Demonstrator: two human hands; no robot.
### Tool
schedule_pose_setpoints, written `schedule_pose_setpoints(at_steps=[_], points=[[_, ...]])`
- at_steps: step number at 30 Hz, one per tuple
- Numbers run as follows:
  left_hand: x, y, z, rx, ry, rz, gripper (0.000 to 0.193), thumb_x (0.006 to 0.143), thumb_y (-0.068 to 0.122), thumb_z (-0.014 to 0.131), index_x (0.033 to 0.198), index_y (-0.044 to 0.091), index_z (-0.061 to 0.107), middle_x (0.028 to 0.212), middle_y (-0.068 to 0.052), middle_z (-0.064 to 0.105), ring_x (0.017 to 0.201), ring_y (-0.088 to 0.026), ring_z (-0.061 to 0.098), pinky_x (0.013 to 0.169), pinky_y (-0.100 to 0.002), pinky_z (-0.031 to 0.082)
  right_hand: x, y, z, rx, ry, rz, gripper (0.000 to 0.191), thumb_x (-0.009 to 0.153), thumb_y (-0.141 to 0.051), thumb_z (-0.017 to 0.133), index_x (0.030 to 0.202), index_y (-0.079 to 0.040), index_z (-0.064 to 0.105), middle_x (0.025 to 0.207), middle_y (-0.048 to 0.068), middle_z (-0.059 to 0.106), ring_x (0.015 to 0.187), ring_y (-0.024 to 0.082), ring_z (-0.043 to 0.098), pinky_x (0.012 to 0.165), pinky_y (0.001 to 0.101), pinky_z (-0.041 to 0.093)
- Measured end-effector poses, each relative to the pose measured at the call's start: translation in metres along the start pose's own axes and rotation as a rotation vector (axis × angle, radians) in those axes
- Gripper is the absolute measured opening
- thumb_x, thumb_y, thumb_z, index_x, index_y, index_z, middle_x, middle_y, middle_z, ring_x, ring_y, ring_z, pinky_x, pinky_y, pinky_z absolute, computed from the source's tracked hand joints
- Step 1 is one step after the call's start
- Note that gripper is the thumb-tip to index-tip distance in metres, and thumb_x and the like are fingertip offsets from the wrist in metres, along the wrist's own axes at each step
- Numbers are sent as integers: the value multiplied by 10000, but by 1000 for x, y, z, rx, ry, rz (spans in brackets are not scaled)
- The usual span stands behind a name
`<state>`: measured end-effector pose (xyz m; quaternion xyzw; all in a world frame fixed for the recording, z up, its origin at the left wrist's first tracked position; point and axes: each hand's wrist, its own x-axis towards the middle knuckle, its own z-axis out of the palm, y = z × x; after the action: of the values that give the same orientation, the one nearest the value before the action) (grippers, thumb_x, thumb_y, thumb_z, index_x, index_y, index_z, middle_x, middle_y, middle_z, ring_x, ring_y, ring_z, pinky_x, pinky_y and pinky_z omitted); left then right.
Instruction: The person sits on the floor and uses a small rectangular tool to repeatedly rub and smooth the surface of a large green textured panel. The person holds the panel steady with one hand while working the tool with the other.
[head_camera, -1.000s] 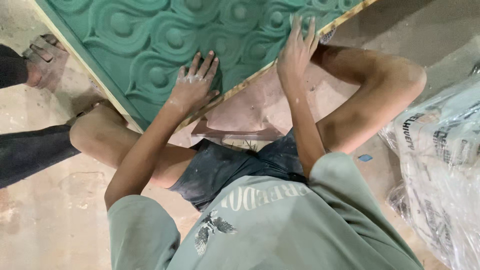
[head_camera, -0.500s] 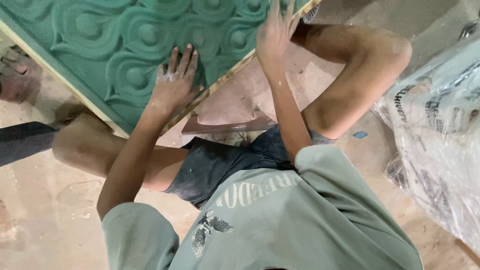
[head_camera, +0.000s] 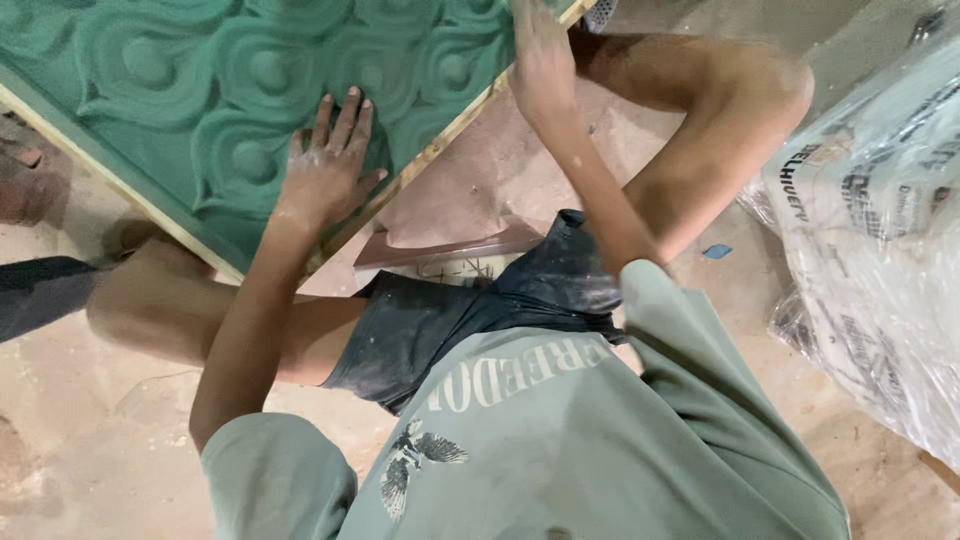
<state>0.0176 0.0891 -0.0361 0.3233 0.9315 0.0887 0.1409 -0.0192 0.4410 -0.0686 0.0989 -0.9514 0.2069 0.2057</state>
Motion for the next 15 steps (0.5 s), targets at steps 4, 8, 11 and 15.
schedule_pose_setpoints(at_steps=[4, 8, 11, 15], points=[[-1, -2, 4, 15, -17, -9, 933, 921, 451, 721, 1655, 62, 297, 1747, -133, 196, 1540, -437, 280, 1093, -657, 362, -21, 56, -43, -205, -350, -83, 485, 913, 43, 594, 1394, -5, 629, 1289, 189, 667, 902, 355, 671, 650, 455, 560], [-4, 1, 5, 32, -11, -9, 945, 922, 458, 717, 1665, 54, 296, 1748, -135, 198, 1538, -435, 288, 1092, -652, 362, -27, 85, -55, -359, -528, 44, 273, 1134, -222, 696, 1388, -128, 665, 1148, 152, 681, 928, 317, 692, 825, 512, 573], [-4, 1, 1, 26, 12, 10, 918, 943, 464, 708, 1664, 58, 310, 1751, -126, 207, 1541, -429, 303, 1095, -640, 372, -27, 90, -56, -483, -140, -408, 365, 1003, -195, 703, 1343, -105, 605, 1440, 58, 633, 1263, 244, 693, 979, 408, 601], [-4, 2, -5, 8, -4, 9, 904, 918, 466, 711, 1628, 55, 332, 1730, -131, 227, 1515, -439, 313, 1062, -632, 380, -23, 93, -65, -456, -257, -451, 440, 1061, -331, 717, 1392, -62, 609, 1375, 85, 641, 1248, 226, 623, 915, 395, 584]])
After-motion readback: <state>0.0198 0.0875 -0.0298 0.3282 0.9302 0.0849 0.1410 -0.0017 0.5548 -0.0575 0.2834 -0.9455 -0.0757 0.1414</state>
